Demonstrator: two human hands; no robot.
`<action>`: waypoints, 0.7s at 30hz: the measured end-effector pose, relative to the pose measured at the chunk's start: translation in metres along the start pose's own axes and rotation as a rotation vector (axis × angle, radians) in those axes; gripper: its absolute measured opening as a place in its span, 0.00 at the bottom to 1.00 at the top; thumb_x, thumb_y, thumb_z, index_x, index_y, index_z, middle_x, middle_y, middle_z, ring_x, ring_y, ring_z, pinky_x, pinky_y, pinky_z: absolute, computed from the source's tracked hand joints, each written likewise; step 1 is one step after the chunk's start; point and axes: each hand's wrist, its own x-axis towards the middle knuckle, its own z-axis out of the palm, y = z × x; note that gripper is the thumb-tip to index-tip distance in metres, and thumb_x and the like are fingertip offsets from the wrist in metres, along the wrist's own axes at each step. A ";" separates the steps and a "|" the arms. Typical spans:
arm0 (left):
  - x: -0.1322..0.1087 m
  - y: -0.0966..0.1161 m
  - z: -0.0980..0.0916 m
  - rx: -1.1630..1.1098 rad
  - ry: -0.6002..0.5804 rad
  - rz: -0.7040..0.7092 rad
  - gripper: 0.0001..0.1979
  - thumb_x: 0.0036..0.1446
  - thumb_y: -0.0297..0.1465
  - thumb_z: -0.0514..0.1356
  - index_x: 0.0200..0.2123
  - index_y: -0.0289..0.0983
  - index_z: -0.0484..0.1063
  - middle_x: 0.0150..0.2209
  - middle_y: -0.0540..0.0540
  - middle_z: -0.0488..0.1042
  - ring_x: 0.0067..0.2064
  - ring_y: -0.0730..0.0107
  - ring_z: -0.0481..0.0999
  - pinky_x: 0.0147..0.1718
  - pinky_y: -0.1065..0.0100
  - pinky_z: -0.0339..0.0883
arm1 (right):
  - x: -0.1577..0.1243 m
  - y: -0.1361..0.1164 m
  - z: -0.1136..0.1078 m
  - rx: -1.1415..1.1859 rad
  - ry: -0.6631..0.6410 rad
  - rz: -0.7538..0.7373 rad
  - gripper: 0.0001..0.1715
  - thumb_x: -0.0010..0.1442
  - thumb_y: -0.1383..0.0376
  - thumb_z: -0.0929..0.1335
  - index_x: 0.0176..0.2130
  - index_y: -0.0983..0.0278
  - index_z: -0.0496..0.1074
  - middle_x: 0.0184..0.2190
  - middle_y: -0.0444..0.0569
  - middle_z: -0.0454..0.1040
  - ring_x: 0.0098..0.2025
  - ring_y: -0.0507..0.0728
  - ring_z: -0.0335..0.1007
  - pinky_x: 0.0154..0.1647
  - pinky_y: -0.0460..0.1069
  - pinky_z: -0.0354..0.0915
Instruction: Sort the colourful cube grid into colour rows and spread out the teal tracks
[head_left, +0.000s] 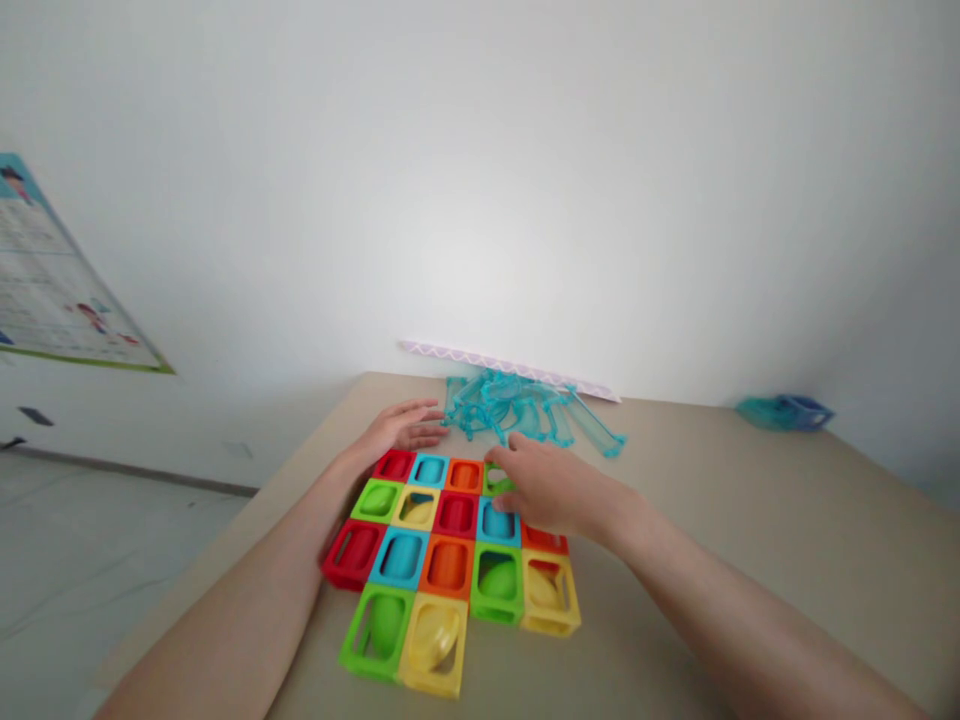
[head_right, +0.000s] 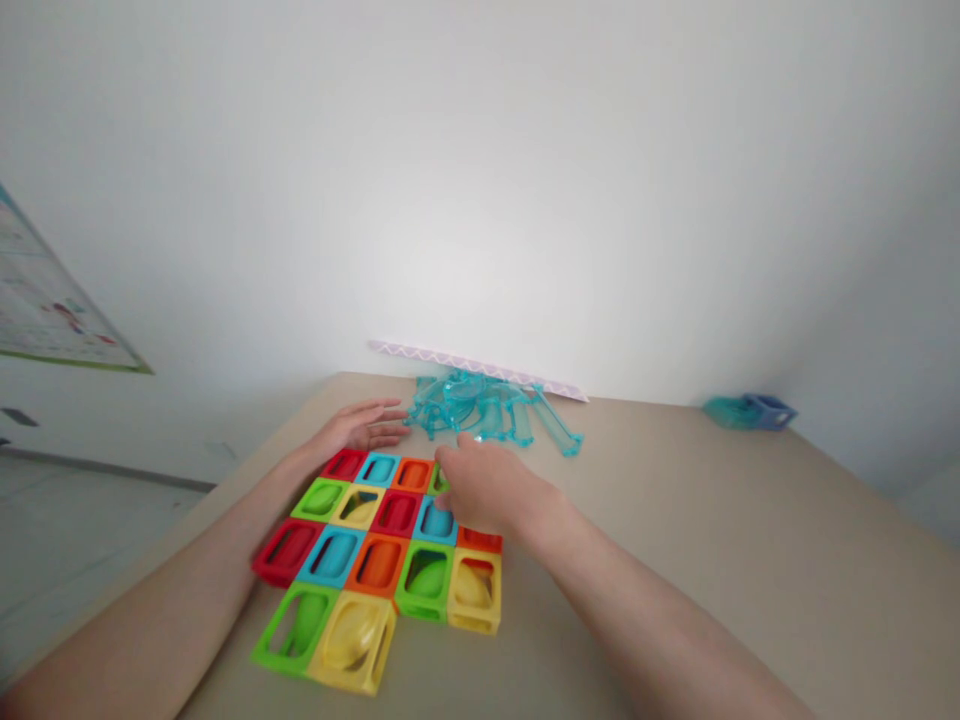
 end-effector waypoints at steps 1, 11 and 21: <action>0.002 0.000 0.001 -0.007 0.061 0.013 0.21 0.48 0.30 0.67 0.46 0.32 0.70 0.44 0.34 0.77 0.38 0.56 0.81 0.36 0.60 0.75 | 0.002 0.002 -0.001 0.018 0.038 -0.006 0.17 0.59 0.61 0.68 0.48 0.63 0.71 0.42 0.54 0.73 0.43 0.60 0.72 0.41 0.50 0.64; 0.014 0.000 -0.013 0.101 0.444 0.296 0.11 0.46 0.34 0.62 0.33 0.33 0.70 0.19 0.55 0.66 0.13 0.84 0.57 0.12 0.78 0.43 | 0.130 -0.001 -0.005 -0.245 0.161 -0.068 0.20 0.63 0.59 0.61 0.49 0.59 0.74 0.52 0.55 0.70 0.57 0.67 0.58 0.60 0.72 0.33; 0.015 0.000 -0.017 0.197 0.445 0.285 0.09 0.43 0.33 0.61 0.27 0.34 0.70 0.18 0.54 0.65 0.14 0.83 0.54 0.12 0.75 0.40 | 0.168 0.020 0.026 -0.292 -0.089 -0.009 0.28 0.57 0.53 0.62 0.47 0.70 0.76 0.49 0.65 0.73 0.50 0.69 0.69 0.58 0.68 0.50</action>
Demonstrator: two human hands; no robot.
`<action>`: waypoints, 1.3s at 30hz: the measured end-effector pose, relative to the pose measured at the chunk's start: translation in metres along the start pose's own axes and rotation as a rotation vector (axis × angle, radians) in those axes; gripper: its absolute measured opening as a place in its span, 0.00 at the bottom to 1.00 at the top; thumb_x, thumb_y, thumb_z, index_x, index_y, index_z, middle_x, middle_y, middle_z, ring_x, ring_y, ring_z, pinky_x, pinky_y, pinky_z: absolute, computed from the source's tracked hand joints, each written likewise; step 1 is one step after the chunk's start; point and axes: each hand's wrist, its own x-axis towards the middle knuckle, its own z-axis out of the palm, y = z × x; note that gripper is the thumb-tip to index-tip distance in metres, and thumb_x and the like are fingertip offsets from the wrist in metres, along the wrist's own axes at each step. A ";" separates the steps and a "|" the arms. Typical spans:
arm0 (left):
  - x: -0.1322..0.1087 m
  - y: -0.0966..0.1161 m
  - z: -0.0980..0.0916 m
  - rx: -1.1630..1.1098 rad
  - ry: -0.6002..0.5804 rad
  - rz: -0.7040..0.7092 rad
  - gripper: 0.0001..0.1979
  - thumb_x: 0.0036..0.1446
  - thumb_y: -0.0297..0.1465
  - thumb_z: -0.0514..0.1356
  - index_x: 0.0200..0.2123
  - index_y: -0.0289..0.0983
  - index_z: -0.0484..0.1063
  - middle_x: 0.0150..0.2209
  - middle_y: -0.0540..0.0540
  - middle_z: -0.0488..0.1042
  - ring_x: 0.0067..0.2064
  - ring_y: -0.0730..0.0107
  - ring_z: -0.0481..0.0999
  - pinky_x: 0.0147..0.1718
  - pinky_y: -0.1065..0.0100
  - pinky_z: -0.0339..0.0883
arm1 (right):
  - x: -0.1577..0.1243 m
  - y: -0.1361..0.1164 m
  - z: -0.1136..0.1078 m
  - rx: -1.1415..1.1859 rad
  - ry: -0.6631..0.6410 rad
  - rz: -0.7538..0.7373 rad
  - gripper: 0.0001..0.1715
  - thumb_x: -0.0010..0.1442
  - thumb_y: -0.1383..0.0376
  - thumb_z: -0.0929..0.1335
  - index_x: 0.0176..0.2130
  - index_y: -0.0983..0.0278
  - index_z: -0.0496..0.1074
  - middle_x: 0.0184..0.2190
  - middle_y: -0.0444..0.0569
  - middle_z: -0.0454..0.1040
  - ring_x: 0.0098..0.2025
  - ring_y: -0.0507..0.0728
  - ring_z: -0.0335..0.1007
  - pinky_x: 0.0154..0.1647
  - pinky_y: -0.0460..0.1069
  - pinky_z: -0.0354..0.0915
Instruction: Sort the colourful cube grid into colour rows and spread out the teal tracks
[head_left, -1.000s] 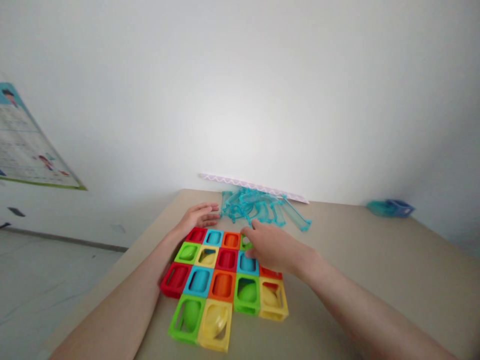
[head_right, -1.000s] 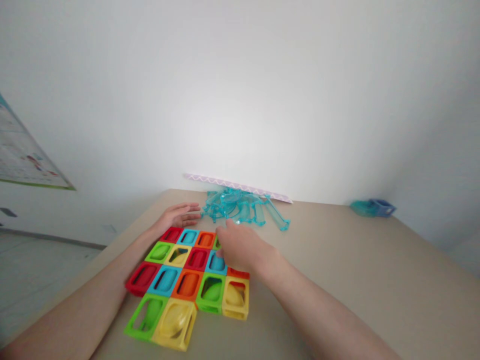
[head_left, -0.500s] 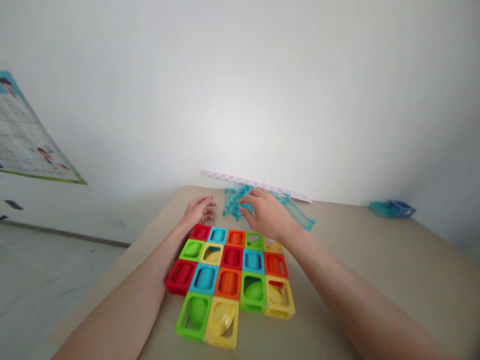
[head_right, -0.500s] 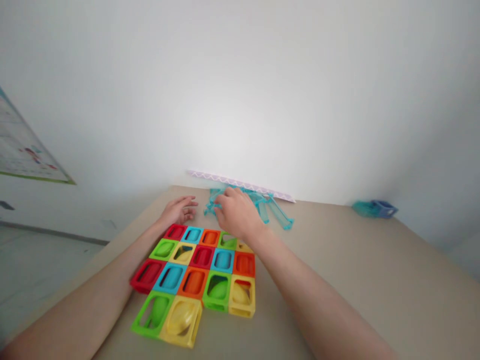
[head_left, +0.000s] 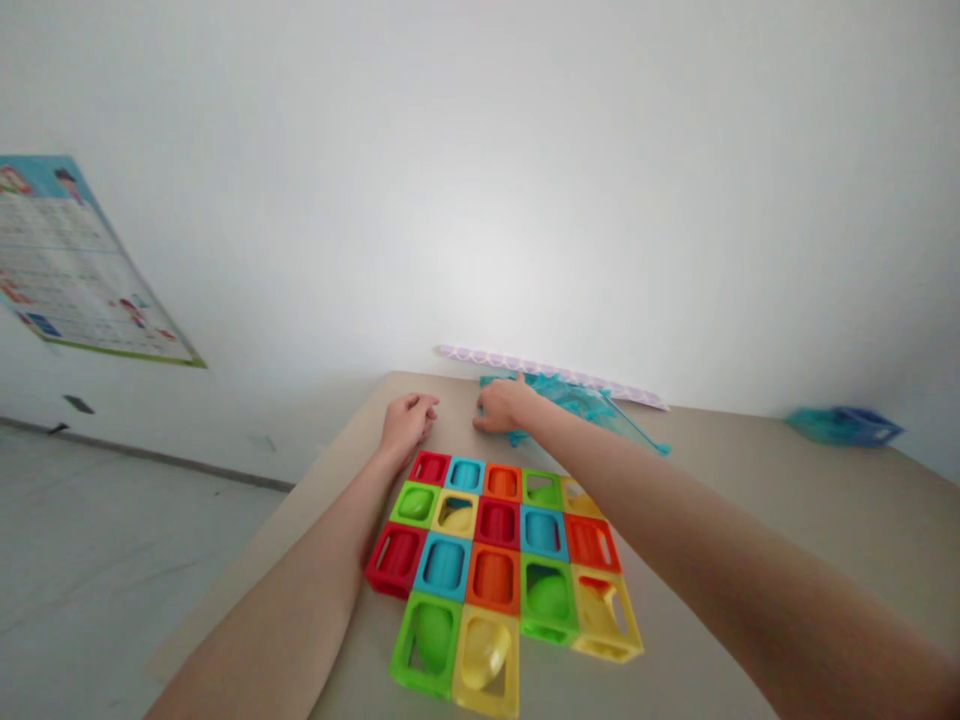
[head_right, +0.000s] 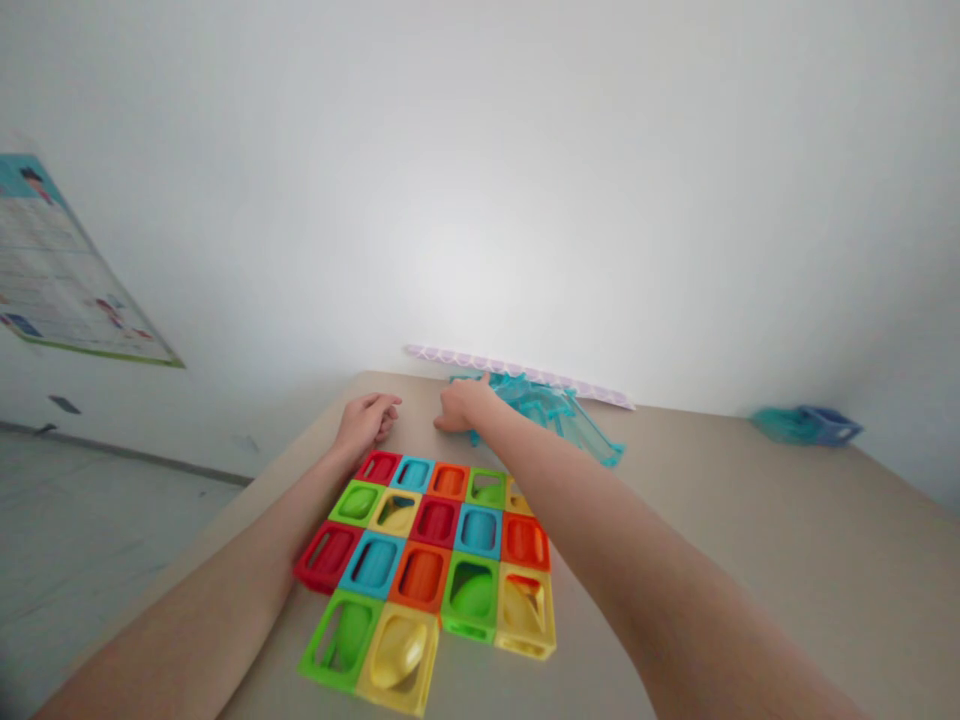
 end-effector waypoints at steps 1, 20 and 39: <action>0.000 0.000 0.000 0.002 0.001 0.001 0.08 0.43 0.33 0.61 0.27 0.34 0.70 0.18 0.54 0.65 0.14 0.83 0.55 0.12 0.75 0.40 | -0.003 0.005 0.003 0.007 0.003 -0.003 0.28 0.57 0.54 0.62 0.47 0.70 0.76 0.49 0.65 0.72 0.51 0.69 0.68 0.58 0.66 0.52; -0.006 0.003 0.000 -0.012 -0.022 0.037 0.11 0.41 0.34 0.62 0.26 0.32 0.72 0.20 0.52 0.66 0.14 0.83 0.55 0.12 0.75 0.41 | -0.114 0.041 0.015 0.130 0.454 0.291 0.30 0.69 0.64 0.47 0.50 0.69 0.70 0.45 0.58 0.75 0.49 0.59 0.68 0.50 0.50 0.58; -0.240 0.035 0.020 1.367 -0.264 0.846 0.31 0.54 0.51 0.56 0.60 0.50 0.62 0.62 0.46 0.64 0.59 0.45 0.63 0.53 0.44 0.61 | -0.175 0.029 0.085 0.492 0.792 0.279 0.22 0.62 0.62 0.58 0.18 0.62 0.57 0.14 0.43 0.62 0.17 0.49 0.55 0.24 0.46 0.48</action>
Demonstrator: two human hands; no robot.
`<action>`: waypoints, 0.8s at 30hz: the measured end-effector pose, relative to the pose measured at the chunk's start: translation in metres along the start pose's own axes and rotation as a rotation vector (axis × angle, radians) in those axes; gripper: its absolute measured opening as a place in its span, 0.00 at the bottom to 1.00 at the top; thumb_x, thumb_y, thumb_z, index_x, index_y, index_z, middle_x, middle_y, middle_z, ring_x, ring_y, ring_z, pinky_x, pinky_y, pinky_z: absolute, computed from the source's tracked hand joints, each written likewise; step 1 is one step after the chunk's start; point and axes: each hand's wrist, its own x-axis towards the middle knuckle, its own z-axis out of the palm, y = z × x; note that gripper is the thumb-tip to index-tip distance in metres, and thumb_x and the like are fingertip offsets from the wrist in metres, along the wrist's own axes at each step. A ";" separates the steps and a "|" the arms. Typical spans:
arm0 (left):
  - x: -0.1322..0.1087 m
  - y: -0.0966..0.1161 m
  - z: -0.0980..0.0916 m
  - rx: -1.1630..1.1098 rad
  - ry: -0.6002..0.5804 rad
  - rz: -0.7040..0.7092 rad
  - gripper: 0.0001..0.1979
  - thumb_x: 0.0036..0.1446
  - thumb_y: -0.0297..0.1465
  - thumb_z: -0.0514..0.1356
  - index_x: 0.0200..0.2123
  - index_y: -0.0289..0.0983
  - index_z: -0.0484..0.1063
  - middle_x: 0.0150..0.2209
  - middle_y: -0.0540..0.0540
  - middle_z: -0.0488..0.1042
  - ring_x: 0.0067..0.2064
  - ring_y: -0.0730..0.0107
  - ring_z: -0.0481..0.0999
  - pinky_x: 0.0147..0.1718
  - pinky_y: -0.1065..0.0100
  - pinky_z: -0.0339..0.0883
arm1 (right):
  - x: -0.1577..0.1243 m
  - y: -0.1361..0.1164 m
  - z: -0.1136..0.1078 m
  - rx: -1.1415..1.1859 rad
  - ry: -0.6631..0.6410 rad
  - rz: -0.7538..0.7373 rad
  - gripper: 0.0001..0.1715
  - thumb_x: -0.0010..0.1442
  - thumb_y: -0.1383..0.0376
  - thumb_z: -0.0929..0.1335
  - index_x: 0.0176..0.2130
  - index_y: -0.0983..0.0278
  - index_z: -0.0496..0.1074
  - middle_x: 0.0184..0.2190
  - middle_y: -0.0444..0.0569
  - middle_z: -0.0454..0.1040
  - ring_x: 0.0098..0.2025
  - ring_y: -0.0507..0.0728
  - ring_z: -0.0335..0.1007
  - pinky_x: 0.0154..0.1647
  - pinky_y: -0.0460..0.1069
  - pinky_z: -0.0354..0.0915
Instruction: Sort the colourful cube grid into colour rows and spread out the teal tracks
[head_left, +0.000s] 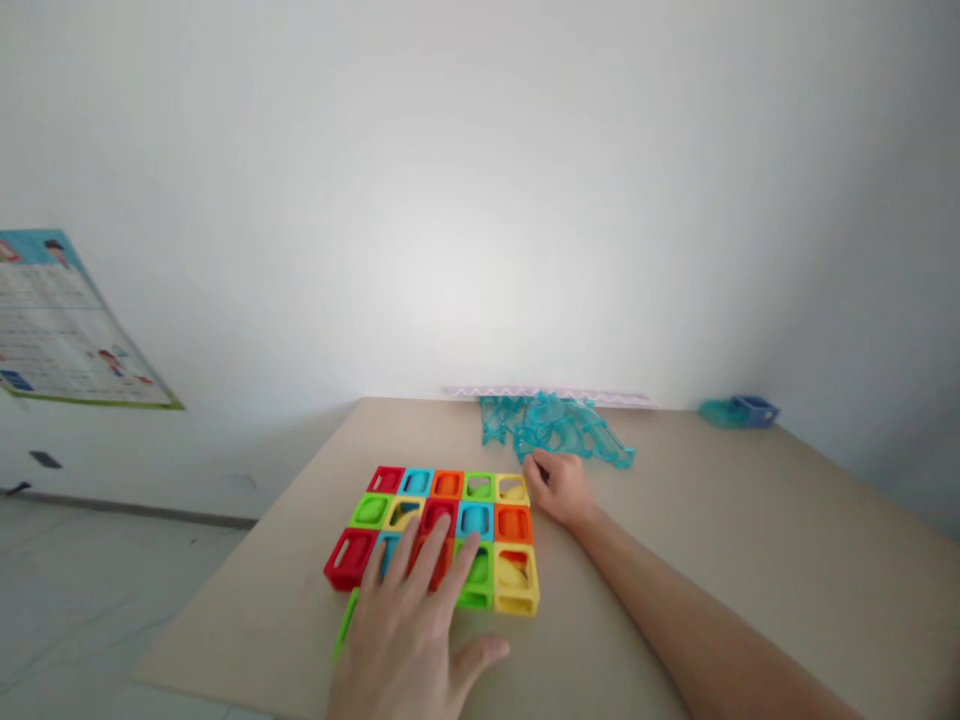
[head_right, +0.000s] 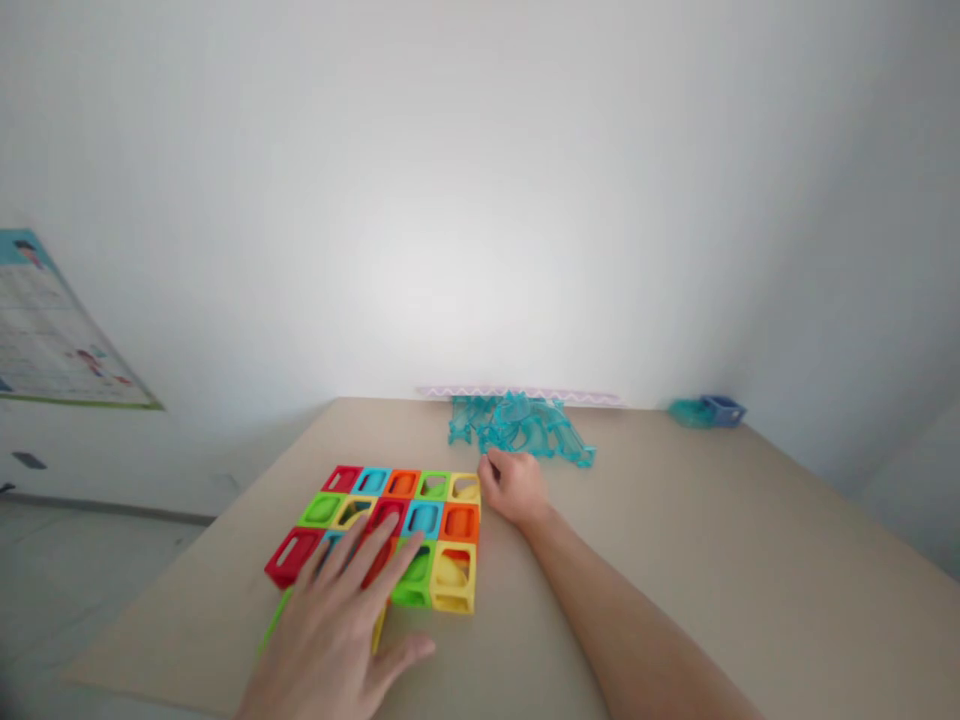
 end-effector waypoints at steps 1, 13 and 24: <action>-0.011 0.002 0.004 0.072 -0.003 -0.013 0.32 0.55 0.51 0.56 0.61 0.50 0.61 0.62 0.46 0.63 0.59 0.45 0.64 0.51 0.45 0.64 | -0.001 0.000 0.000 0.005 -0.001 -0.006 0.22 0.62 0.62 0.58 0.17 0.62 0.57 0.14 0.43 0.62 0.17 0.49 0.55 0.24 0.46 0.47; -0.002 -0.040 0.002 0.174 -0.159 0.056 0.33 0.62 0.32 0.51 0.68 0.47 0.42 0.69 0.45 0.45 0.67 0.52 0.53 0.59 0.52 0.59 | 0.002 -0.002 0.004 -0.007 -0.067 -0.077 0.21 0.61 0.64 0.59 0.18 0.63 0.63 0.16 0.45 0.67 0.20 0.50 0.59 0.25 0.47 0.46; 0.014 -0.031 0.001 0.135 -0.181 0.099 0.31 0.62 0.41 0.51 0.66 0.56 0.45 0.67 0.49 0.53 0.63 0.52 0.59 0.57 0.47 0.59 | 0.004 -0.005 0.004 -0.042 -0.155 -0.081 0.21 0.62 0.63 0.59 0.20 0.63 0.63 0.17 0.45 0.68 0.21 0.50 0.61 0.26 0.47 0.46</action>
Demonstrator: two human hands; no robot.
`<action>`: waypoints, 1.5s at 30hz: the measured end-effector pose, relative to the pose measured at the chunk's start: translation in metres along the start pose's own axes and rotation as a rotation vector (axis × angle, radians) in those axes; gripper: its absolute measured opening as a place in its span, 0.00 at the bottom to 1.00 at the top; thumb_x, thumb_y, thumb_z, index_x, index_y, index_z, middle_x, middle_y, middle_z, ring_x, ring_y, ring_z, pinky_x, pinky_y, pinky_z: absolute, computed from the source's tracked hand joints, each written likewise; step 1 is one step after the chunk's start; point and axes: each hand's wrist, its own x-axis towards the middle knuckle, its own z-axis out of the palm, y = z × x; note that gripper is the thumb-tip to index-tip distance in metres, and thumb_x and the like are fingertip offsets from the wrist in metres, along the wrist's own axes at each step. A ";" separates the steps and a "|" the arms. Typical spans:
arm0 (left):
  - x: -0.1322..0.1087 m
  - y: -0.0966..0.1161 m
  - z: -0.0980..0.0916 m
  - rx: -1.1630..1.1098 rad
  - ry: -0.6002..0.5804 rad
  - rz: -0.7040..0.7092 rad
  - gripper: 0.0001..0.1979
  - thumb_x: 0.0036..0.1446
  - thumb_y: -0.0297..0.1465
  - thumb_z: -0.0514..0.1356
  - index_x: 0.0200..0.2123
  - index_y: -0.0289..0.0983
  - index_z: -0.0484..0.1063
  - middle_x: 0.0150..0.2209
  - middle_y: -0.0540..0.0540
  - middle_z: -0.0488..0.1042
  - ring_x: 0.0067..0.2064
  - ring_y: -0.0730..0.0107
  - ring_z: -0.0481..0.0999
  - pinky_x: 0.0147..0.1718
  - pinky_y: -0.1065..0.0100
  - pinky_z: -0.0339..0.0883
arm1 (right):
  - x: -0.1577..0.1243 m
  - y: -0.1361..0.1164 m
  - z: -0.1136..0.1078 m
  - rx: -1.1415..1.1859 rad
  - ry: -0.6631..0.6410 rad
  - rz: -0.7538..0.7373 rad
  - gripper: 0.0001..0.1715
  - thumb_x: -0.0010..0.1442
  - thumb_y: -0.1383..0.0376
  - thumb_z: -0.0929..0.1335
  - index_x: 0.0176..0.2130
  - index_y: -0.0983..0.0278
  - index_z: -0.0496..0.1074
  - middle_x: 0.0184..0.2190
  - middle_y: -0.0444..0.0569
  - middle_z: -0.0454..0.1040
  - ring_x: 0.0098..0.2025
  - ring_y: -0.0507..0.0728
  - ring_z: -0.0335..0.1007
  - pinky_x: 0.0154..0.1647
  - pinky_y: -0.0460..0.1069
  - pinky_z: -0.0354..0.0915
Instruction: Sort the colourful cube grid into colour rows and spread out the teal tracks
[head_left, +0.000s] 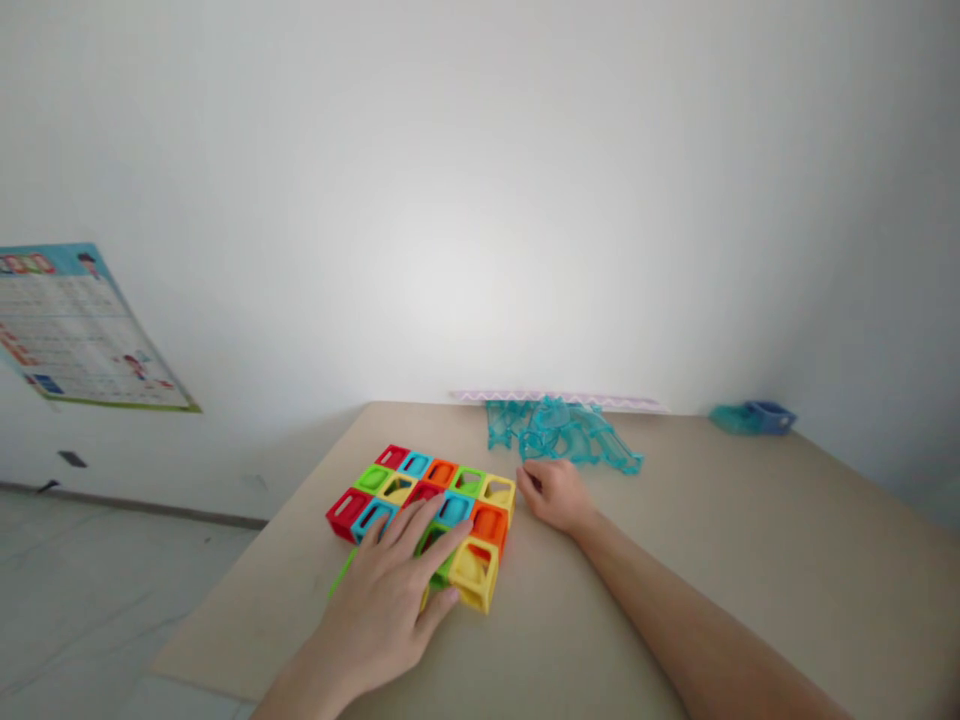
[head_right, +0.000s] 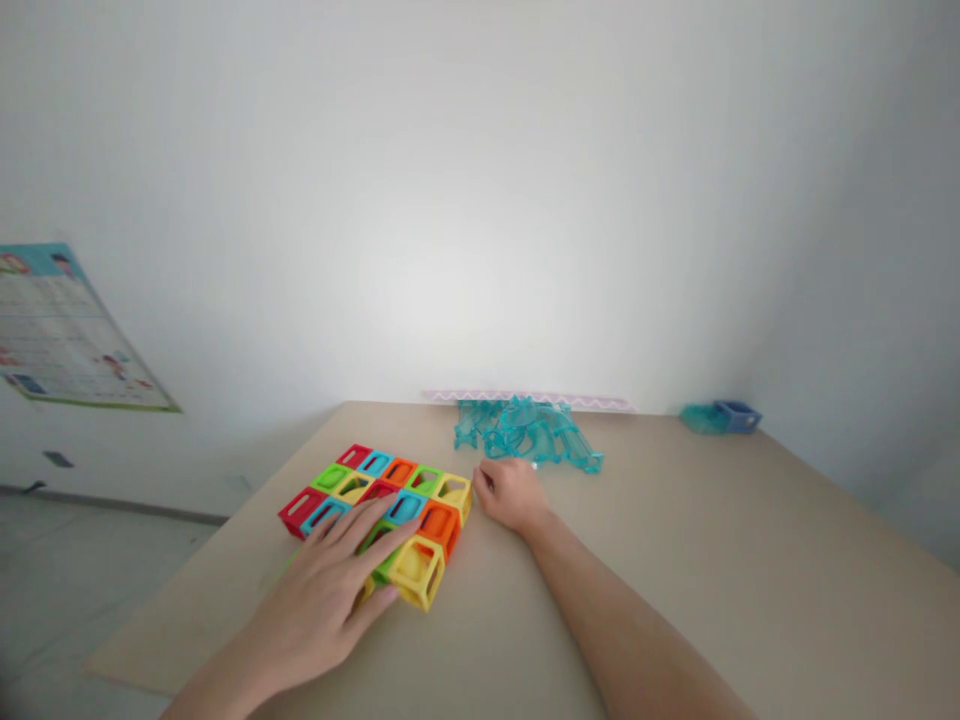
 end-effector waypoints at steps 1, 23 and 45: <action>0.002 -0.004 0.001 0.005 0.006 -0.012 0.30 0.62 0.39 0.51 0.66 0.56 0.45 0.66 0.49 0.54 0.62 0.53 0.60 0.57 0.48 0.59 | 0.000 0.000 0.000 0.000 -0.002 0.002 0.21 0.62 0.63 0.59 0.19 0.63 0.63 0.17 0.45 0.68 0.21 0.50 0.60 0.26 0.47 0.46; 0.099 -0.132 0.054 0.061 -0.040 -0.131 0.35 0.52 0.27 0.54 0.64 0.46 0.54 0.62 0.39 0.59 0.61 0.47 0.59 0.55 0.48 0.56 | 0.002 0.001 0.003 -0.009 0.011 -0.016 0.22 0.63 0.63 0.59 0.19 0.62 0.61 0.16 0.44 0.66 0.20 0.50 0.59 0.25 0.47 0.47; 0.115 -0.137 0.081 -0.054 0.439 -0.272 0.30 0.50 0.30 0.56 0.58 0.30 0.57 0.57 0.31 0.60 0.62 0.46 0.56 0.59 0.48 0.50 | 0.004 -0.002 0.003 0.000 -0.002 -0.015 0.20 0.61 0.64 0.60 0.18 0.63 0.62 0.15 0.44 0.65 0.19 0.50 0.58 0.24 0.47 0.46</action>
